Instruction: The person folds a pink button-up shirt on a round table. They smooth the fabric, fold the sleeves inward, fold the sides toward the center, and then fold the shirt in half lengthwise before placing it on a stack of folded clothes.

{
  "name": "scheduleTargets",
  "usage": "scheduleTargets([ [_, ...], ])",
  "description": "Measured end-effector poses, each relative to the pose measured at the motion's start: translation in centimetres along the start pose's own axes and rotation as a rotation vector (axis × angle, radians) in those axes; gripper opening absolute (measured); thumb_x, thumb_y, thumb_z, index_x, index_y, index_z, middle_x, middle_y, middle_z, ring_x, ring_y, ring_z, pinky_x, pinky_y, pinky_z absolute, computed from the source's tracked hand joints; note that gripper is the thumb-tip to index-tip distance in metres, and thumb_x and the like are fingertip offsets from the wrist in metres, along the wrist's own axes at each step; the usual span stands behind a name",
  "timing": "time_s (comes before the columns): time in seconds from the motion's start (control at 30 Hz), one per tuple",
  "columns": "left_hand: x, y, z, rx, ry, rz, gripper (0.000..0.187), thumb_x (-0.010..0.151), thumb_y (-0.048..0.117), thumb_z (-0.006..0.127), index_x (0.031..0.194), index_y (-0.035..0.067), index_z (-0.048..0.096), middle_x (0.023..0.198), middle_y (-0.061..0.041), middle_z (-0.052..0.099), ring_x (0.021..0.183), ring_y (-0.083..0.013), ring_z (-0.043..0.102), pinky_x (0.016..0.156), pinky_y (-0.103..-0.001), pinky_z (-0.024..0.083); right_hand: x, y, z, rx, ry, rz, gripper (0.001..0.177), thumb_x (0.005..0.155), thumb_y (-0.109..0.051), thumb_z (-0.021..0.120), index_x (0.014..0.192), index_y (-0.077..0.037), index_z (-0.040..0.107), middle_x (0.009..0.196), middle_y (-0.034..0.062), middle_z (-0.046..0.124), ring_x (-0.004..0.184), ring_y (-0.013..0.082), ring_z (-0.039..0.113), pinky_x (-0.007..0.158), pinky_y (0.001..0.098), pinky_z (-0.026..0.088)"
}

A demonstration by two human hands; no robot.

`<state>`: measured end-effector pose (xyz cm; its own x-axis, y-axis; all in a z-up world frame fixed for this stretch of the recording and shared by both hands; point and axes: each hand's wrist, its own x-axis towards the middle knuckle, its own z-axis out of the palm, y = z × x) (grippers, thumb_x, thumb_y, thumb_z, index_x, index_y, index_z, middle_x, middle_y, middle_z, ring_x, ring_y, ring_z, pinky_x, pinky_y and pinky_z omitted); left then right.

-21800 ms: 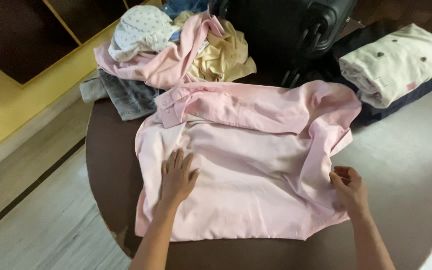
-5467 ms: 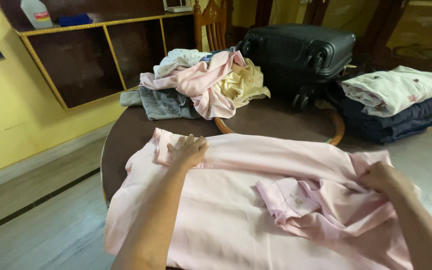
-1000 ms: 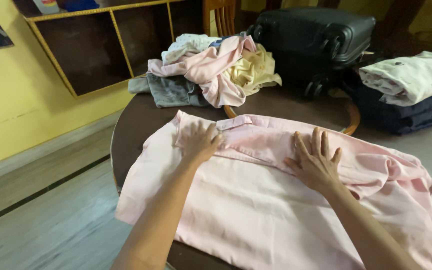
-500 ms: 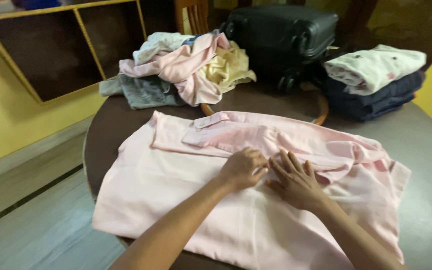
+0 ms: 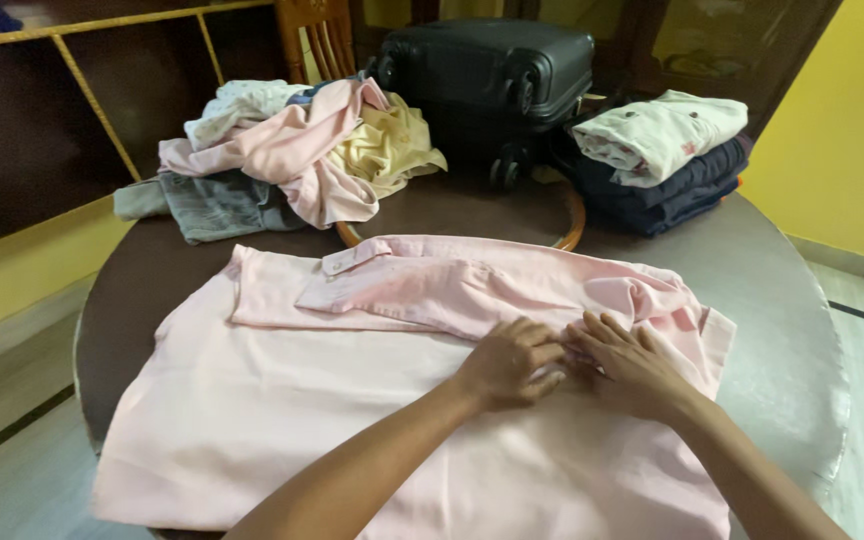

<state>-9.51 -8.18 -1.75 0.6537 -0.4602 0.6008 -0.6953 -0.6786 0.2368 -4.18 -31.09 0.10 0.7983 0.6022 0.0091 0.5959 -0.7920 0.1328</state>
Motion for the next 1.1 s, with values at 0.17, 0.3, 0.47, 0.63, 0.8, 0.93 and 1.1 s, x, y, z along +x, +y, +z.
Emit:
scheduleTargets([
  [0.17,-0.4,-3.5,1.1,0.288,0.258,-0.072,0.042,0.094,0.043,0.068,0.122,0.012,0.067,0.141,-0.014,0.054,0.14,-0.0387,0.044,0.111,-0.068,0.027,0.0,-0.5,0.0,0.062,-0.022,0.148,0.071,0.098,-0.058,0.051,0.161,-0.034,0.03,0.167,0.0052,0.021,0.154,0.025,0.013,0.12,0.0561,0.016],
  [0.3,-2.0,-11.6,-0.7,0.518,0.336,-0.444,0.049,0.096,0.043,0.06,0.141,0.022,0.059,0.159,-0.015,0.038,0.147,-0.0384,0.03,0.11,-0.076,0.012,3.4,1.7,1.8,0.05,0.056,0.248,0.071,0.091,-0.055,0.056,0.157,-0.037,0.036,0.167,0.0108,0.02,0.153,0.0292,0.014,0.111,0.067,0.019],
  [0.47,-6.8,-22.8,-7.4,0.729,0.382,-0.721,0.047,0.095,0.03,0.06,0.142,0.028,0.056,0.155,-0.007,0.046,0.151,-0.034,0.032,0.112,-0.079,0.016,7.7,8.8,3.4,0.331,0.452,0.408,0.06,0.096,-0.042,0.054,0.154,-0.03,0.045,0.159,0.0096,0.046,0.147,0.0344,0.041,0.11,0.0743,0.032],
  [0.63,-13.1,-28.0,-15.1,0.743,0.101,-0.887,0.049,0.086,0.019,0.063,0.135,0.024,0.061,0.143,-0.012,0.054,0.135,-0.0422,0.042,0.107,-0.06,0.037,9.7,12.8,4.1,0.356,0.209,0.629,0.072,0.08,-0.05,0.071,0.145,-0.029,0.048,0.154,0.0094,0.043,0.144,0.0369,0.036,0.104,0.0778,0.026],
  [0.8,-14.1,-29.0,-16.3,0.689,0.036,-1.042,0.022,0.096,0.024,0.062,0.117,0.018,0.064,0.125,-0.012,0.062,0.125,-0.0398,0.055,0.101,-0.06,0.044,10.8,13.3,6.7,0.247,0.281,0.53,0.053,0.086,-0.046,0.069,0.133,-0.024,0.066,0.144,0.0105,0.059,0.137,0.0386,0.051,0.106,0.0605,0.043],
  [0.93,-12.4,-29.5,-17.1,0.799,0.248,-0.911,0.025,0.094,0.022,0.063,0.117,0.013,0.06,0.124,-0.011,0.062,0.122,-0.0374,0.059,0.103,-0.061,0.041,12.4,14.2,7.3,0.246,0.432,0.58,0.033,0.096,-0.034,0.063,0.123,-0.017,0.069,0.131,0.0105,0.068,0.13,0.0363,0.059,0.107,0.0566,0.047],
  [1.1,-10.3,-29.0,-17.3,0.785,0.285,-0.953,0.025,0.093,0.026,0.065,0.114,0.016,0.059,0.124,-0.008,0.062,0.125,-0.0315,0.055,0.108,-0.076,0.022,13.0,13.6,6.3,0.331,0.431,0.596,0.051,0.086,-0.038,0.072,0.135,-0.024,0.066,0.141,0.0136,0.061,0.133,0.04,0.053,0.106,0.0576,0.042],
])
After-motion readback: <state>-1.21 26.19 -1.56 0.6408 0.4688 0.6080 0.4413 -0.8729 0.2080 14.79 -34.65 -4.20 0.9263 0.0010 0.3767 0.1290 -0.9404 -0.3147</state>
